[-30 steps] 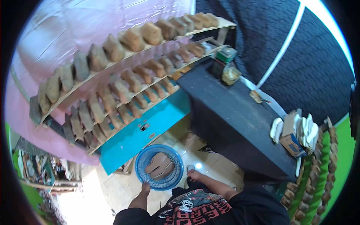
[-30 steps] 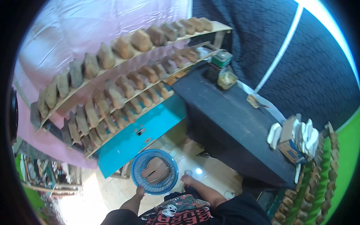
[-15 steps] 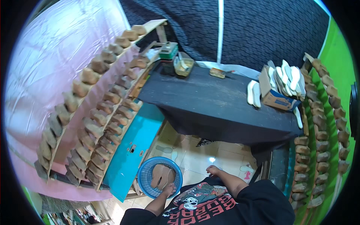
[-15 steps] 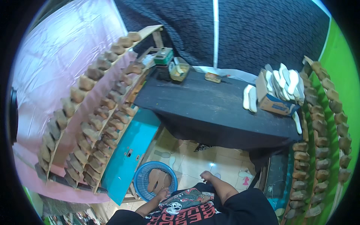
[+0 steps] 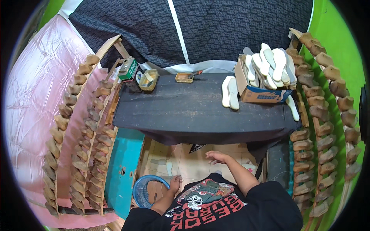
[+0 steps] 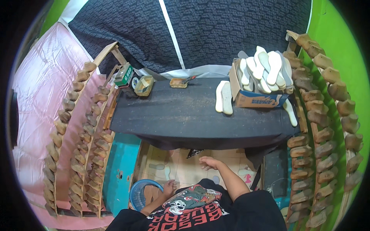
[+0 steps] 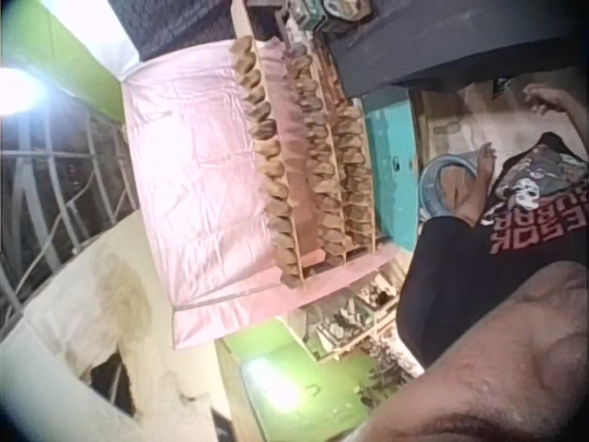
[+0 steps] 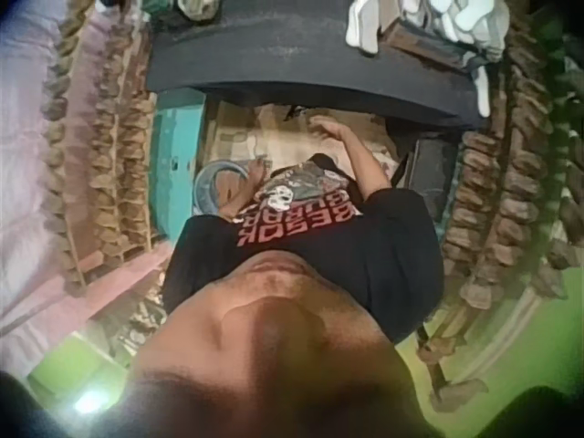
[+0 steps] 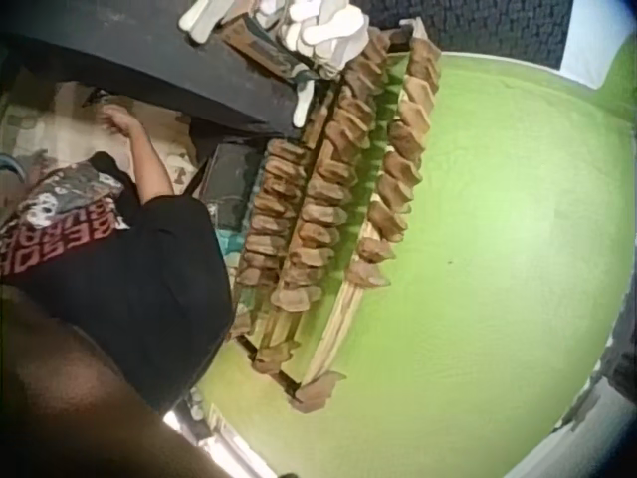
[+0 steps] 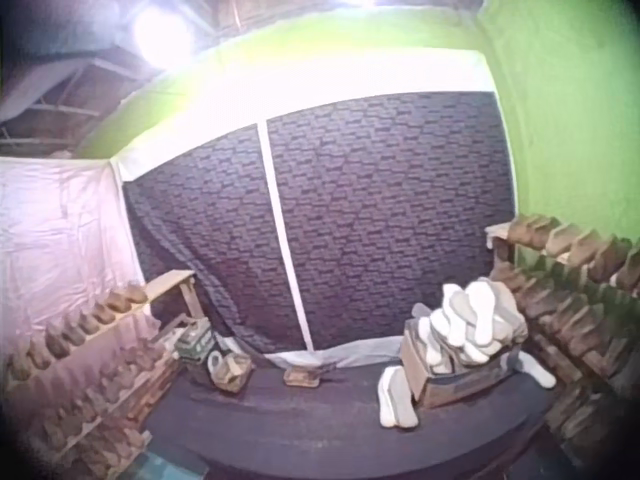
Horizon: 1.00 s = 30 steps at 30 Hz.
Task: The person applies adhesive onto shoe insoles using a brush and places the coated insoles into a basket.
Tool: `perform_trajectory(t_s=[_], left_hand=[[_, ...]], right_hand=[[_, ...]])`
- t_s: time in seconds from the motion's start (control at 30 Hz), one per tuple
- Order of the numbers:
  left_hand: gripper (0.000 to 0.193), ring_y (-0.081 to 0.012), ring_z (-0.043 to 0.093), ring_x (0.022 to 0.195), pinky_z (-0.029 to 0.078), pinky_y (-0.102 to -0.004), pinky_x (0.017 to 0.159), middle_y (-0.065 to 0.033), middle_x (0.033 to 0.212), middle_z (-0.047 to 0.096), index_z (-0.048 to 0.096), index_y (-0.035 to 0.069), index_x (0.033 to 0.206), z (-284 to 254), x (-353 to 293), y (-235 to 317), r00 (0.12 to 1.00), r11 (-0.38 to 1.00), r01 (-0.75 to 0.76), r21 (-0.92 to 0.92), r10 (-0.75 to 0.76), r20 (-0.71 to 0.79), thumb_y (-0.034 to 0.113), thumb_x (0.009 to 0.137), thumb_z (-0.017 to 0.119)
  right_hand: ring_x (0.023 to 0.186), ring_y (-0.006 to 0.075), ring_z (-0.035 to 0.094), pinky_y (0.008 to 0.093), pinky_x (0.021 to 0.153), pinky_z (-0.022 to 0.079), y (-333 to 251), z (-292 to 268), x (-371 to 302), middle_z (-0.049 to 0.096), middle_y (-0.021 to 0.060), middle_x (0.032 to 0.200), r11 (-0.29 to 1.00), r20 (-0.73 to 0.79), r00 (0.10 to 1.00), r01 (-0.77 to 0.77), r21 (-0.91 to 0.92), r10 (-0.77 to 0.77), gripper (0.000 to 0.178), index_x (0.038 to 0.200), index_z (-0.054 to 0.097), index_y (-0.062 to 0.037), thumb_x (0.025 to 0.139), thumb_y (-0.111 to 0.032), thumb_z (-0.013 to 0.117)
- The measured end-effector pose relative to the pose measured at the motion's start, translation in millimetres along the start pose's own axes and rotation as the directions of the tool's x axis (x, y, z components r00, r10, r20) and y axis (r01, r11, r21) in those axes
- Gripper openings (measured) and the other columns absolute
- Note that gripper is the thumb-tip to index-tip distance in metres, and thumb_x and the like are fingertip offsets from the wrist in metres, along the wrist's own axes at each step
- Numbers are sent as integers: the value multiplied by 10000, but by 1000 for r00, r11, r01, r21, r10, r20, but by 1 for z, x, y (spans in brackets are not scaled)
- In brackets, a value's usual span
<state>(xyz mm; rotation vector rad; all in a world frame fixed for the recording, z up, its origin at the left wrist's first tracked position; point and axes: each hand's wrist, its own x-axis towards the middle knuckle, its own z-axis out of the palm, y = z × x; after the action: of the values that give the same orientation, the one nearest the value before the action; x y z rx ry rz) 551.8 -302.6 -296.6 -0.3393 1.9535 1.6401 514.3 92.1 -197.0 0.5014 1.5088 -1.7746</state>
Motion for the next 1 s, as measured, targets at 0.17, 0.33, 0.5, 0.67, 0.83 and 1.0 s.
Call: perform_trajectory(t_s=[0.17, 0.33, 0.5, 0.67, 0.83, 1.0], left_hand=[[333, -156, 662, 962, 527, -269, 801, -75, 1123, 676, 556, 50, 1357, 81, 30, 166, 970, 981, -190, -46, 194, 147, 205, 1073, 476], [354, -184, 656, 1033, 529, -315, 906, -110, 1167, 654, 524, 28, 1371, 135, 64, 300, 857, 932, -294, -212, 355, 372, 207, 1069, 486], [364, -209, 657, 1054, 531, -330, 928, -132, 1198, 637, 502, -1, 1372, 177, 112, 381, 732, 916, -224, -333, 384, 562, 195, 1066, 483], [389, -205, 646, 1106, 522, -324, 958, -127, 1236, 628, 475, 13, 1411, 205, 153, 419, 584, 937, -151, -314, 341, 737, 178, 1059, 486], [428, -193, 611, 1186, 498, -329, 1001, -108, 1358, 586, 431, 29, 1452, 223, 171, 448, 440, 965, -91, -246, 260, 860, 206, 1065, 474], [552, -223, 472, 1369, 407, -374, 1108, -119, 1551, 412, 312, 63, 1549, 246, 182, 452, 294, 983, -92, -156, 177, 939, 245, 1058, 487]], right_hand=[[951, 145, 683, 284, 782, 559, -114, -60, -83, 688, 74, 1189, 909, 106, 912, 372, 191, -395, 370, 1324, 576, -57, 1042, -294, 543], [872, 146, 662, 269, 776, 535, -177, -97, -132, 678, 70, 1136, 792, -313, 799, 581, 185, -513, 332, 1279, 568, -49, 1022, -259, 551], [832, 115, 610, 248, 703, 490, -180, -130, -121, 675, 42, 1097, 855, -735, 579, 518, -4, -354, 316, 1239, 597, -69, 986, -257, 599], [906, 121, 602, 279, 737, 498, -181, -112, -128, 648, 5, 1100, 903, -812, 552, 424, 74, -192, 318, 1236, 616, -99, 977, -284, 618], [1025, 148, 578, 322, 847, 480, -193, -101, -130, 622, 11, 1178, 936, -844, 524, 341, 89, -111, 359, 1280, 596, -113, 980, -311, 615], [1035, 126, 575, 303, 855, 469, -194, -88, -123, 620, -2, 1180, 929, -863, 500, 347, 125, -71, 350, 1289, 590, -118, 984, -288, 611]])
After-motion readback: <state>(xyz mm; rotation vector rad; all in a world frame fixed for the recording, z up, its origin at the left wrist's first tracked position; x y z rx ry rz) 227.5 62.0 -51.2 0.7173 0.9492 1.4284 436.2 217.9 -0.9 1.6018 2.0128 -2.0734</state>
